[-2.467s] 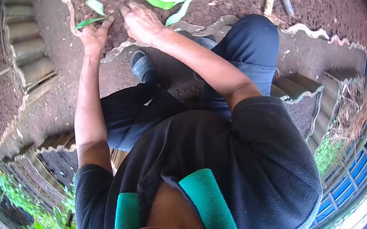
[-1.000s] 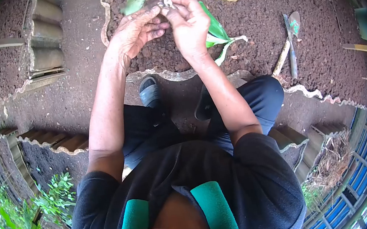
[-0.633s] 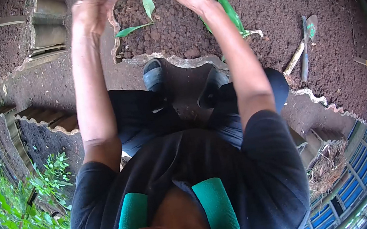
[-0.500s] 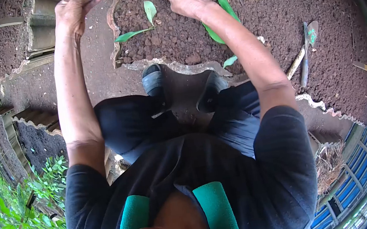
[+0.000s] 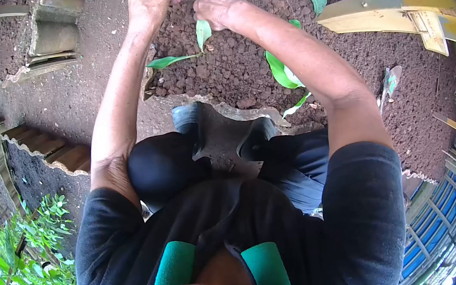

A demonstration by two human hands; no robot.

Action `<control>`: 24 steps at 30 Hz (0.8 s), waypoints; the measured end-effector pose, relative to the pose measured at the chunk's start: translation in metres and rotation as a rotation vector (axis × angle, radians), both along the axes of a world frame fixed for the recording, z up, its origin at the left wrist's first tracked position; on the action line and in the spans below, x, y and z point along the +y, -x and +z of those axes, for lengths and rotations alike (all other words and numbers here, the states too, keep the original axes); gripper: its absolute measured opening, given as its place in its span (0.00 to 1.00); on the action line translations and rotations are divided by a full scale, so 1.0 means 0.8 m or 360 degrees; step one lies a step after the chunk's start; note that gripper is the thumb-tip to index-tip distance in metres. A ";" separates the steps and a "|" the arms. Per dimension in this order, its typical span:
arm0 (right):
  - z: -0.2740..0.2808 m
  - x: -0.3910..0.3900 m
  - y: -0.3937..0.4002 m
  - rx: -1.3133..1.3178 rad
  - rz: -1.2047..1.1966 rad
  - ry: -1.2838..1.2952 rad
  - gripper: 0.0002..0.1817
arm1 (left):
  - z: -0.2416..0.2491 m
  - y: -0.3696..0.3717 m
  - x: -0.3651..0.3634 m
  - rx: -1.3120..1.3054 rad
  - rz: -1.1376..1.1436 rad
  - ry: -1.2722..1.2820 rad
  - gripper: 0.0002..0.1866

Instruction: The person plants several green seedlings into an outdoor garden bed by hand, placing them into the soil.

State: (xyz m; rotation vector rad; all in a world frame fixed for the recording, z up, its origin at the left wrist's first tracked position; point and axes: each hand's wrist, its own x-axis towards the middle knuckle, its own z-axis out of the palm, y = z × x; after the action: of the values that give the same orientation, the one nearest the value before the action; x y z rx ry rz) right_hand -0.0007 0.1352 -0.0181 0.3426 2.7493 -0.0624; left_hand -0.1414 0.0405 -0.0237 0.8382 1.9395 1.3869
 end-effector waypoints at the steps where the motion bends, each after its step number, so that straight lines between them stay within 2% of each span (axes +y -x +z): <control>1: 0.011 -0.001 0.005 -0.0070 -0.0039 0.0006 0.09 | 0.007 -0.003 -0.003 -0.0041 -0.0005 0.0021 0.06; 2: 0.010 -0.002 0.001 -0.0006 -0.0133 0.0033 0.10 | 0.013 -0.006 -0.006 -0.0089 -0.0014 0.0047 0.10; 6: 0.019 -0.003 -0.045 0.0007 -0.0186 0.0045 0.14 | 0.001 -0.010 -0.002 0.0003 -0.0006 0.0062 0.06; 9: -0.026 0.004 -0.075 0.0552 0.0080 0.0067 0.17 | 0.004 -0.008 0.005 0.0012 -0.0035 0.0074 0.06; 11: -0.020 0.001 -0.049 0.0107 -0.0067 0.0149 0.20 | -0.019 0.006 0.009 -0.0087 -0.0116 -0.0084 0.07; 13: -0.009 -0.002 -0.022 -0.0186 -0.0147 0.0188 0.20 | -0.019 0.001 0.022 -0.0255 -0.0233 -0.0253 0.02; 14: -0.006 -0.004 -0.010 -0.0319 -0.0185 0.0188 0.22 | -0.013 -0.003 0.019 -0.0161 -0.0264 -0.0240 0.01; 17: 0.013 -0.010 0.000 -0.0324 -0.0211 0.0136 0.24 | 0.002 -0.017 0.010 0.0125 -0.0333 -0.0210 0.02; 18: 0.024 -0.013 -0.005 -0.0357 -0.0232 0.0082 0.23 | -0.010 -0.014 0.009 0.0407 -0.0336 0.0155 0.08; 21: 0.029 -0.004 -0.064 0.0329 -0.0083 0.0279 0.09 | -0.052 -0.029 0.014 0.0401 -0.0402 0.0171 0.10; 22: 0.013 -0.004 -0.083 0.0604 0.0109 0.0143 0.11 | -0.044 -0.048 0.016 0.0761 -0.0372 0.0313 0.12; 24: 0.004 0.002 -0.106 0.0823 0.0237 0.0062 0.11 | -0.062 -0.059 0.018 0.1024 -0.0477 0.0172 0.11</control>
State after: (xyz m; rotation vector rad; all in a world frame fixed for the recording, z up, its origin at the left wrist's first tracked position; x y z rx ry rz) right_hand 0.0844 0.1366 -0.0146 0.1186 3.2695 -0.1895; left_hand -0.0944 0.0550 -0.0732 1.5888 2.1922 0.8842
